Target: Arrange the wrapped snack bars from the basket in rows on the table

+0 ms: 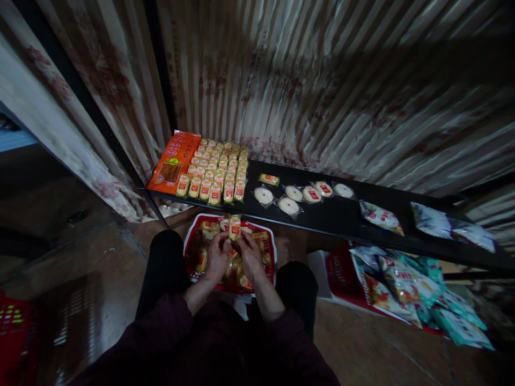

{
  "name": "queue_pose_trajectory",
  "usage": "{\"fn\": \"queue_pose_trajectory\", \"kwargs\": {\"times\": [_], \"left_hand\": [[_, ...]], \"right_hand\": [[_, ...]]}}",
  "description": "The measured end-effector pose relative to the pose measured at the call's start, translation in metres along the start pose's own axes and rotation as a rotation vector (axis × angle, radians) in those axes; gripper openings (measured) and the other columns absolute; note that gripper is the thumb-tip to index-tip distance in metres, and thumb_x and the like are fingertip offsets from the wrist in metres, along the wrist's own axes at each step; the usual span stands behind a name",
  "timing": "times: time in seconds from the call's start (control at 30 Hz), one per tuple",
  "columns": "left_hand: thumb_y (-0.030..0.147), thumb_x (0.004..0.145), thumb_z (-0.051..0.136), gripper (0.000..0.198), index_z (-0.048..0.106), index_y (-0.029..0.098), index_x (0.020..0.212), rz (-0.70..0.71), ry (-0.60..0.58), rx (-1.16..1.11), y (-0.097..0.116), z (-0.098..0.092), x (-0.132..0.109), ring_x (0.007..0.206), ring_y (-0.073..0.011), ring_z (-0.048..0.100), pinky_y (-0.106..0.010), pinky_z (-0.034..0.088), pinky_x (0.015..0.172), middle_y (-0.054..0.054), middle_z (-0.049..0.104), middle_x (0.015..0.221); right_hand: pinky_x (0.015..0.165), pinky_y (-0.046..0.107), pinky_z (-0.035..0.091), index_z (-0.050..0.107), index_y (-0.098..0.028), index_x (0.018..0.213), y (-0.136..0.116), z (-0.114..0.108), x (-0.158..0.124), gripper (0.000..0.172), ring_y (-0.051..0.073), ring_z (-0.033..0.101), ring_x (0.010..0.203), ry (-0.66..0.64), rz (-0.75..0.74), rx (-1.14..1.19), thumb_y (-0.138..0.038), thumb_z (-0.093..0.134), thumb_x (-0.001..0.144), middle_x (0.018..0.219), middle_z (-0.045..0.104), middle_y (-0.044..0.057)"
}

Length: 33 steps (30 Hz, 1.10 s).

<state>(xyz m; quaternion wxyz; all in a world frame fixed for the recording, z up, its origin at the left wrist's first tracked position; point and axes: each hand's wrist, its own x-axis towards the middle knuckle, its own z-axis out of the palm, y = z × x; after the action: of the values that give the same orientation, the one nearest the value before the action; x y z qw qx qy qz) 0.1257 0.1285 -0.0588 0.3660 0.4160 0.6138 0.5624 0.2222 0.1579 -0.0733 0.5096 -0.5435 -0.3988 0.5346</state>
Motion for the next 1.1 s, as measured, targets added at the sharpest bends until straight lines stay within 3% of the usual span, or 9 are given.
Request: {"fn": "queue_pose_trajectory", "kwargs": {"times": [0.3, 0.5, 0.67, 0.83, 1.1], "left_hand": [[0.023, 0.08, 0.053, 0.019, 0.06, 0.018, 0.097, -0.028, -0.029, 0.021, 0.003, -0.001, 0.006, 0.092, -0.0182, 0.063, -0.036, 0.048, 0.088, -0.007, 0.068, 0.099], [0.029, 0.08, 0.059, 0.026, 0.061, 0.018, 0.103, -0.119, 0.042, -0.103, 0.007, 0.004, 0.022, 0.098, -0.0178, 0.063, -0.034, 0.048, 0.091, -0.008, 0.068, 0.108], [0.031, 0.079, 0.06, 0.026, 0.064, 0.016, 0.1, -0.201, 0.027, -0.186, 0.017, 0.009, 0.04, 0.093, -0.0179, 0.064, -0.033, 0.05, 0.087, -0.008, 0.07, 0.1], [0.033, 0.079, 0.059, 0.028, 0.065, 0.015, 0.099, -0.235, 0.034, -0.258, 0.02, 0.012, 0.044, 0.094, -0.0185, 0.064, -0.033, 0.05, 0.087, -0.009, 0.069, 0.102], [0.033, 0.081, 0.059, 0.023, 0.065, 0.018, 0.097, -0.175, -0.026, -0.19, 0.026, 0.011, 0.042, 0.092, -0.0186, 0.066, -0.032, 0.05, 0.087, -0.006, 0.07, 0.096]], "right_hand": [[0.098, 0.04, 0.045, 0.066, -0.023, 0.115, -0.006, 0.001, -0.007, 0.052, 0.024, 0.06, 0.111, 0.003, 0.067, 0.07, -0.045, 0.071, 0.068, 0.118, 0.067, 0.006], [0.1, 0.042, 0.044, 0.069, -0.023, 0.109, -0.007, -0.002, -0.01, 0.05, 0.025, 0.058, 0.115, 0.003, 0.093, 0.091, -0.046, 0.074, 0.064, 0.12, 0.066, 0.007], [0.098, 0.041, 0.045, 0.068, -0.024, 0.112, -0.001, -0.004, -0.011, 0.051, 0.026, 0.057, 0.116, -0.018, 0.112, 0.107, -0.047, 0.073, 0.067, 0.123, 0.065, 0.007], [0.095, 0.04, 0.047, 0.066, -0.024, 0.116, 0.005, -0.007, -0.009, 0.052, 0.025, 0.058, 0.114, -0.006, 0.111, 0.113, -0.046, 0.072, 0.069, 0.123, 0.064, 0.007], [0.086, 0.037, 0.051, 0.067, -0.024, 0.114, -0.002, -0.003, 0.005, 0.05, 0.023, 0.064, 0.1, 0.006, 0.005, 0.087, -0.046, 0.071, 0.069, 0.111, 0.07, 0.007]]}}
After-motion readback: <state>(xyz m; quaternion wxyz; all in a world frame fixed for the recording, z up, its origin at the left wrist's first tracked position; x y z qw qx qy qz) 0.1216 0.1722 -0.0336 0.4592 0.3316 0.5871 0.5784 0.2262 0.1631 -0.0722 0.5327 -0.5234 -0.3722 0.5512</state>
